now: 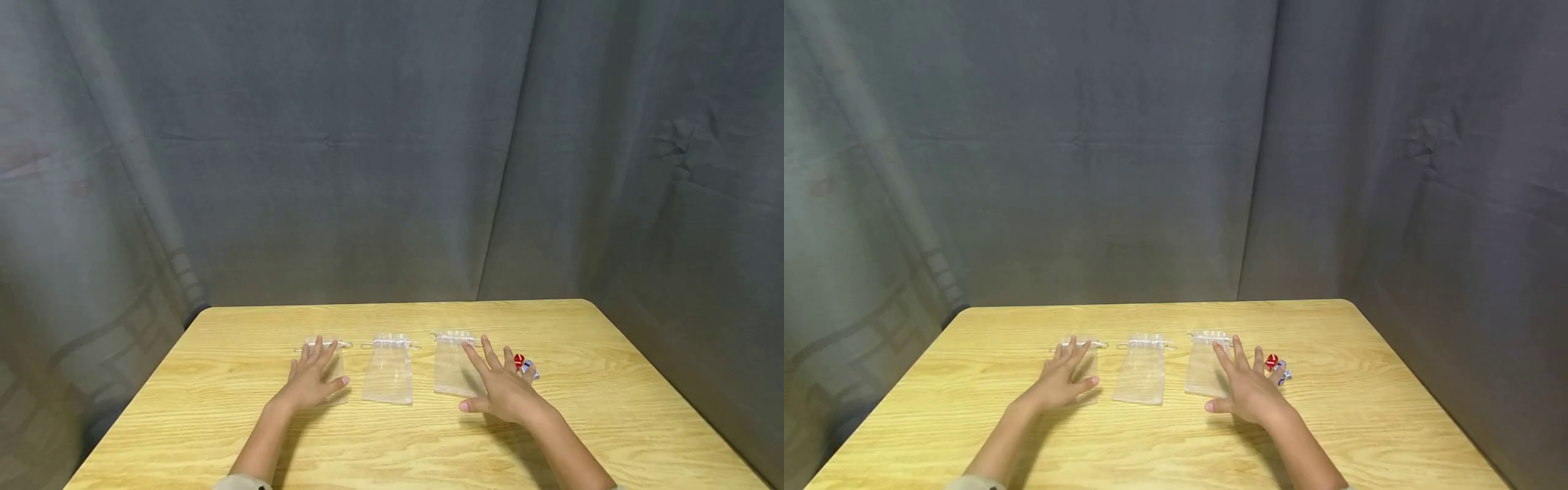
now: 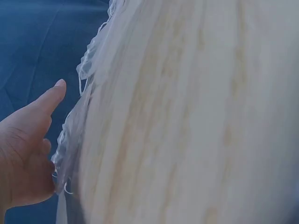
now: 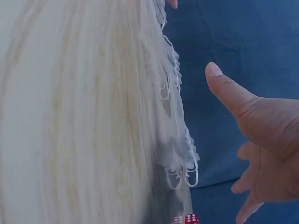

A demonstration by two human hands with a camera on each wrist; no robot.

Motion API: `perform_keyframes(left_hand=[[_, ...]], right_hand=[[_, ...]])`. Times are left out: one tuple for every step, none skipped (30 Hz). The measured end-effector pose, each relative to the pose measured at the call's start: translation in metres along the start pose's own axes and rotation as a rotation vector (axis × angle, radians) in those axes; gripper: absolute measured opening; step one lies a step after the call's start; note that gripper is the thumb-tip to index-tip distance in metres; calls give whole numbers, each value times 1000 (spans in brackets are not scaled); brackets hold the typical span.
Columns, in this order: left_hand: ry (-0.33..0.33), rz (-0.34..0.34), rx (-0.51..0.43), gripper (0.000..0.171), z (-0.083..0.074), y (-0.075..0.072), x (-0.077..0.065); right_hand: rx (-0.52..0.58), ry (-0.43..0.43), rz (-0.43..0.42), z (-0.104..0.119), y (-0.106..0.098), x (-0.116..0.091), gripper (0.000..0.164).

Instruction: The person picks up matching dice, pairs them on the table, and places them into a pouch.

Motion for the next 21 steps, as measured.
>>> perform_keyframes(left_hand=[[-2,5,-8,79,1,1,0],[1,8,-16,78,2,2,1],[2,11,-26,77,2,3,1],[3,16,-36,75,3,5,0],[1,25,-43,74,5,6,0],[-3,34,-46,72,6,8,-1],[-7,43,-44,70,7,10,-1],[-13,53,-36,69,8,12,-1],[-18,61,-28,67,9,14,-2],[-22,69,-11,66,10,15,-2],[-26,77,13,66,10,17,-3],[-27,80,38,65,10,18,-3],[-27,86,60,65,10,19,-3],[-30,92,79,64,10,20,-3],[-30,98,96,64,10,20,-3],[-31,103,116,65,9,20,-3],[-34,109,130,65,9,20,-3],[-35,113,139,65,8,20,-3],[-37,117,146,66,8,19,-3],[-39,120,153,66,7,19,-3],[-40,121,161,66,7,19,-3]], right_hand=[[0,-1,-1,0,0,0,104],[-3,-1,-1,0,1,0,104],[-5,-1,-2,-1,1,-1,105],[-6,-3,-2,-1,1,-1,105],[-6,-4,-2,-1,1,-1,104],[-5,-5,-3,-1,1,-1,104],[-4,-6,-2,-1,2,-1,104],[-3,-6,-1,-1,2,-1,104],[-1,-7,0,-1,2,-1,103],[1,-9,0,-1,2,-1,103],[3,-10,-1,-1,2,-2,103],[4,-10,-1,-1,2,-2,102],[6,-10,-2,-1,2,-2,102],[6,-8,-4,-1,2,-2,102],[6,-7,-6,-1,2,-2,101],[13,-6,-7,-2,2,-3,101],[16,-5,-10,-2,1,-3,101],[16,-6,-11,-3,1,-3,100],[18,-6,-15,-4,0,-3,99],[11,-11,-24,-5,0,-3,98],[9,-17,-35,-6,-1,-3,96]])
Point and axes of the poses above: each hand's wrist, its own x-axis towards the middle knuckle, its own y-axis out of the palm, z = x × y, the point moved 6 cm from there along x, towards the middle knuckle, and after that the axes turned 5 degrees about z, right-handed, at the moved point
